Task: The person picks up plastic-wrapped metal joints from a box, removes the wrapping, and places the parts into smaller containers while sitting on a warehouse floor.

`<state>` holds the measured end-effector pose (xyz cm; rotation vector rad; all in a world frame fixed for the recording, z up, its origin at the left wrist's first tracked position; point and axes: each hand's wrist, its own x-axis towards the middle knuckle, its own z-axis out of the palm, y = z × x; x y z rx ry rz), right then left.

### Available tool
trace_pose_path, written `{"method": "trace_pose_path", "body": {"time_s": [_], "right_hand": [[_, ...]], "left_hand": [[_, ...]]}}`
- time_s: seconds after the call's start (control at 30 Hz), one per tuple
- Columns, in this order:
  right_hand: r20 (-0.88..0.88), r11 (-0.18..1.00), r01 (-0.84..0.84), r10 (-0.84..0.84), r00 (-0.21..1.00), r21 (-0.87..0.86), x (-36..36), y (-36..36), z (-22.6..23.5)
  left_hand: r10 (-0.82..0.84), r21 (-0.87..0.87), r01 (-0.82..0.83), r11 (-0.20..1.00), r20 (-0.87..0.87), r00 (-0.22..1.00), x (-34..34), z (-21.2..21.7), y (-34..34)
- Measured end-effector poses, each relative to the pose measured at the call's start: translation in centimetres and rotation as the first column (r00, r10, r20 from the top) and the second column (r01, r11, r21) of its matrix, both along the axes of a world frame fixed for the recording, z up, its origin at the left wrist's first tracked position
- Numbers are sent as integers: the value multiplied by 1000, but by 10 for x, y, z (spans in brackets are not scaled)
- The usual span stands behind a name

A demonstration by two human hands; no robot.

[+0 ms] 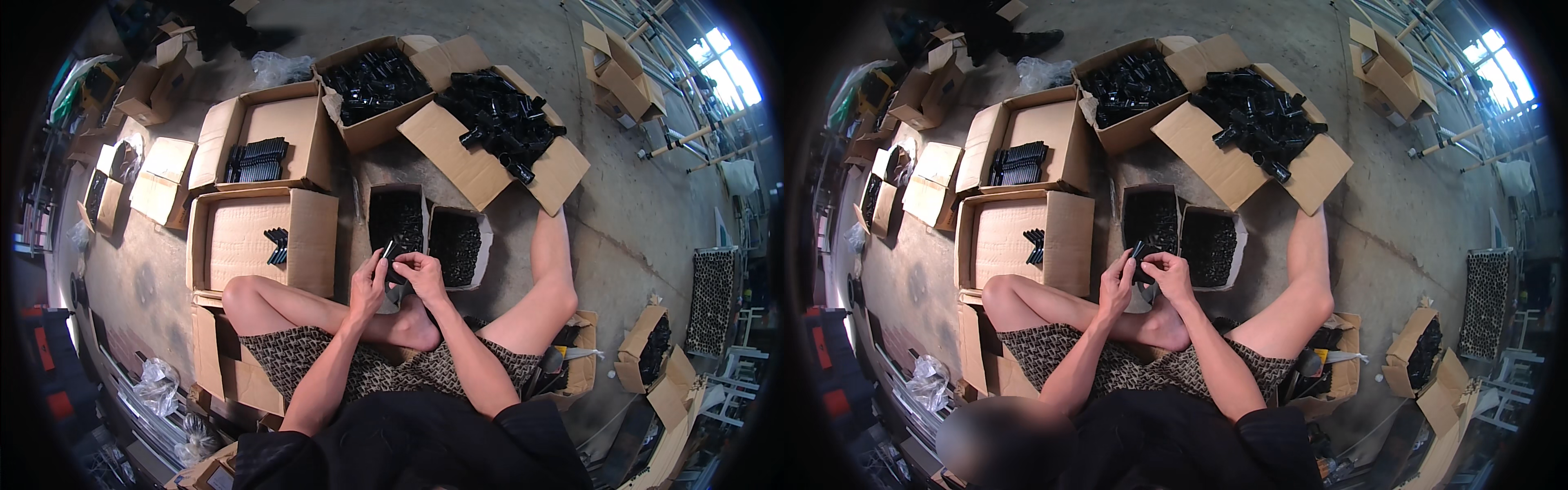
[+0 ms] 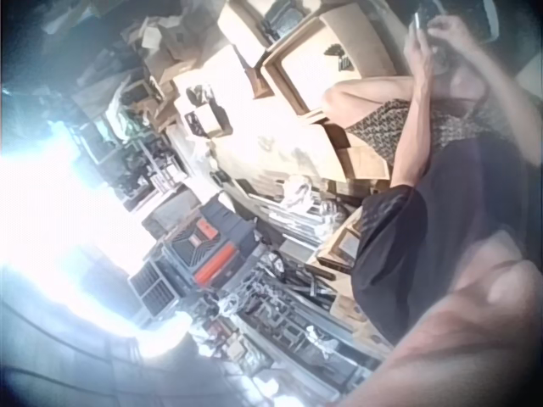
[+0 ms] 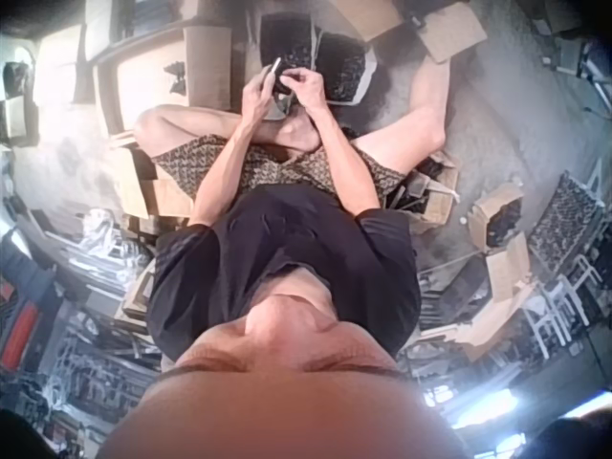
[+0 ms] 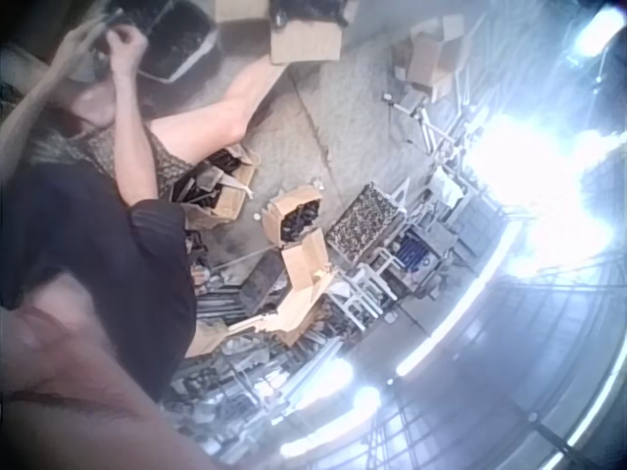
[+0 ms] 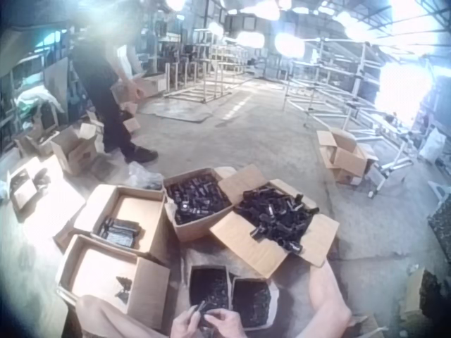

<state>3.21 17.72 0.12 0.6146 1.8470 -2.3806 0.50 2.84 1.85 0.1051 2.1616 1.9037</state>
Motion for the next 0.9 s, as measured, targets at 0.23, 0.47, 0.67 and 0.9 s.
{"method": "trace_pose_path", "body": {"time_s": [0.23, 0.47, 0.67, 0.9], "right_hand": [[15, 997, 29, -31, 999, 65, 0, -10, 2], [125, 980, -27, 3, 992, 195, 0, -15, -16], [-26, 985, 54, -50, 998, 164, 5, -19, -17], [-34, 983, 16, -10, 999, 183, 5, -15, -6]], "left_hand": [[-4, -102, -4, 995, -76, 997, -2, 13, -1], [-30, -149, 15, 989, -102, 994, -2, 10, -1], [-22, -86, 18, 996, -51, 998, -1, 12, 0], [10, -9, -10, 1000, 0, 1000, 0, 10, 1]]}}
